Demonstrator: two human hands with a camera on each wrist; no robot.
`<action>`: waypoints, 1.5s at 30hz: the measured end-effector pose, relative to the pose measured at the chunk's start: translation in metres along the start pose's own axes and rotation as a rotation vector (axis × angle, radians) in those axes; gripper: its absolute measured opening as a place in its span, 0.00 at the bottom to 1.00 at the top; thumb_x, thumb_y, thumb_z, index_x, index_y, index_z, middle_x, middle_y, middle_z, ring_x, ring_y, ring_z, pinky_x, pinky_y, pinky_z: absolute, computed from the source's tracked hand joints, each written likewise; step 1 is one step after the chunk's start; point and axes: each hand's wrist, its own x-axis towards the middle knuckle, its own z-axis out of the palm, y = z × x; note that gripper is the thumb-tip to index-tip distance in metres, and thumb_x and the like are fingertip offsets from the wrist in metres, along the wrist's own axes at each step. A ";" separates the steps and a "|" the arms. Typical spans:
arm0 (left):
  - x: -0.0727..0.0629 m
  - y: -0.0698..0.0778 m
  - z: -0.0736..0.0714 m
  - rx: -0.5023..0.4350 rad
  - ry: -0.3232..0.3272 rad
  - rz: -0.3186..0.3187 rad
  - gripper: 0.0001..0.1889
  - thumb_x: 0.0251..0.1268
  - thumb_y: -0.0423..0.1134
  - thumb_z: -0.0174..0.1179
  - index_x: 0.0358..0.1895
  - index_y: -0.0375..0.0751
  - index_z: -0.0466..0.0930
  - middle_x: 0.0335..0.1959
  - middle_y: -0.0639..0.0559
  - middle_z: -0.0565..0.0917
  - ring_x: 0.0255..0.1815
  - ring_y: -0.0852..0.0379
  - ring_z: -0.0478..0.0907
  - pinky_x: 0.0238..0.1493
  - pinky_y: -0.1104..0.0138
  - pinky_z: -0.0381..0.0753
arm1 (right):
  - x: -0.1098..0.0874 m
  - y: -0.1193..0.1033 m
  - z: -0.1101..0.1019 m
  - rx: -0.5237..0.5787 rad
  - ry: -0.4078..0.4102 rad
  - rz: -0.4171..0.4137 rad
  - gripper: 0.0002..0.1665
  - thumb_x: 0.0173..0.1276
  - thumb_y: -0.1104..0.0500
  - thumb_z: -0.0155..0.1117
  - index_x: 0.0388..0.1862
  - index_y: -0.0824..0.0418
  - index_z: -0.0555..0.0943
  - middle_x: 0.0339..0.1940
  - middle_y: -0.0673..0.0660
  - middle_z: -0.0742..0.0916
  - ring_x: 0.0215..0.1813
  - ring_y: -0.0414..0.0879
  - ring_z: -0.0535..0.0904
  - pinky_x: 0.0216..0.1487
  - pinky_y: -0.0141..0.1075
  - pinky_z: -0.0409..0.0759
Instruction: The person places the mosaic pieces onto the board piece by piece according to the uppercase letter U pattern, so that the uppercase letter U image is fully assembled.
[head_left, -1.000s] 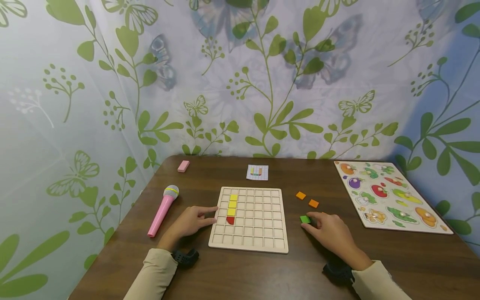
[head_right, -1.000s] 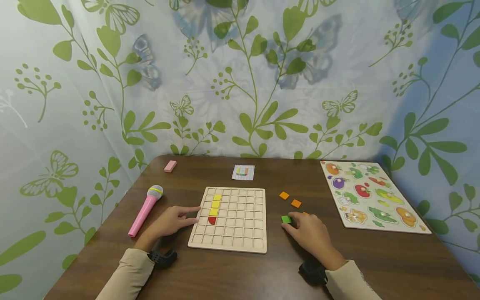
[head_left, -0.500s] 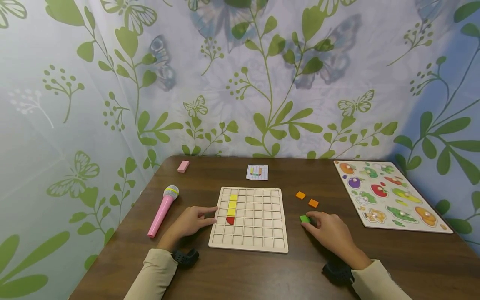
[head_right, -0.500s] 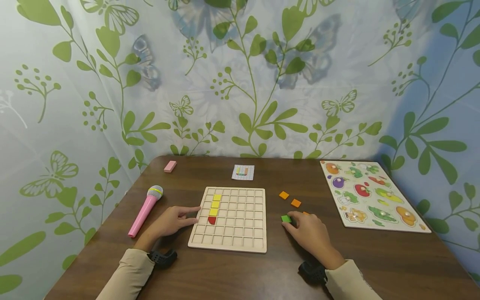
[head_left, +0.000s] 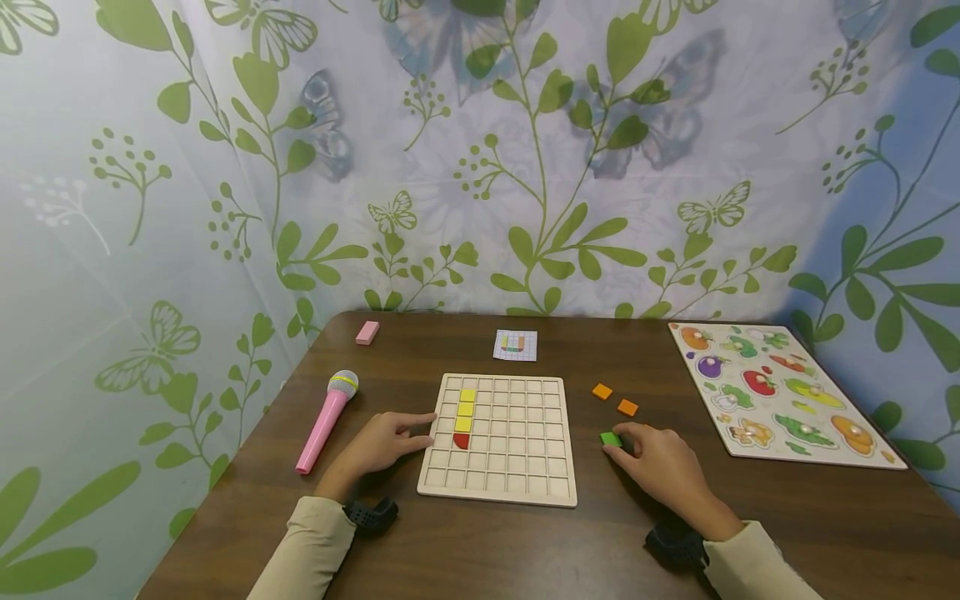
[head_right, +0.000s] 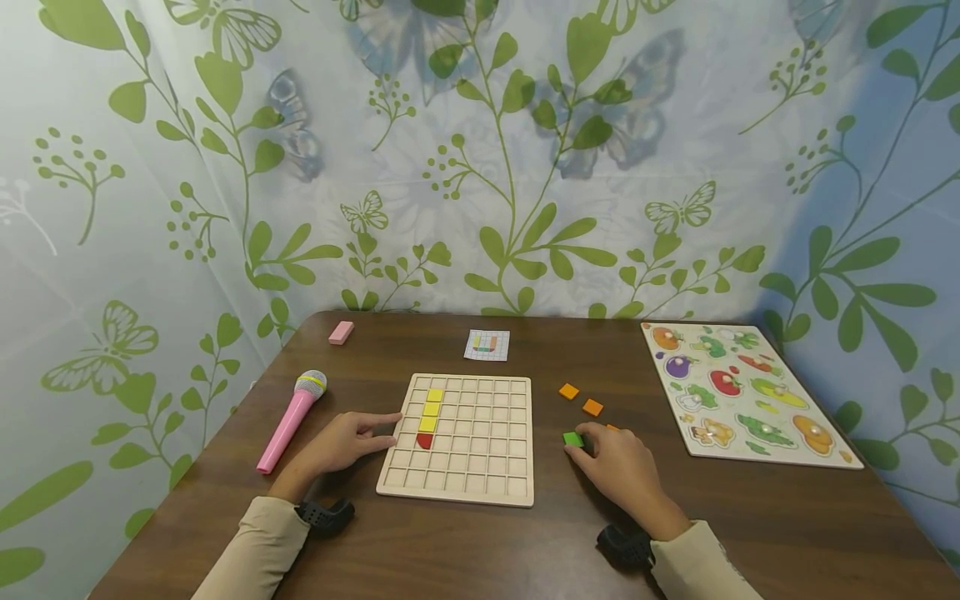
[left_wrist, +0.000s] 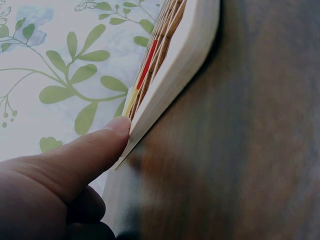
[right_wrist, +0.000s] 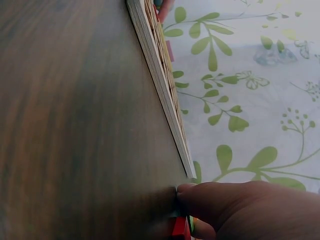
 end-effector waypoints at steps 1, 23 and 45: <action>0.000 0.000 0.000 -0.001 0.000 0.001 0.25 0.68 0.51 0.68 0.66 0.54 0.82 0.15 0.60 0.62 0.17 0.63 0.57 0.21 0.69 0.60 | 0.000 0.000 0.000 0.000 0.000 0.002 0.23 0.65 0.45 0.75 0.49 0.59 0.88 0.13 0.45 0.68 0.16 0.40 0.61 0.19 0.34 0.54; -0.001 0.002 -0.001 0.009 -0.004 -0.018 0.25 0.68 0.51 0.68 0.67 0.55 0.81 0.15 0.59 0.62 0.17 0.62 0.57 0.21 0.69 0.59 | -0.002 -0.002 -0.002 0.009 0.034 -0.008 0.23 0.65 0.45 0.75 0.49 0.61 0.87 0.14 0.45 0.69 0.17 0.40 0.61 0.20 0.34 0.54; -0.002 0.005 -0.002 0.011 -0.009 -0.049 0.25 0.68 0.51 0.68 0.67 0.56 0.81 0.15 0.58 0.63 0.17 0.61 0.59 0.22 0.69 0.61 | -0.004 -0.011 -0.003 -0.011 0.059 -0.041 0.22 0.63 0.43 0.76 0.44 0.59 0.87 0.14 0.44 0.70 0.17 0.39 0.62 0.20 0.34 0.56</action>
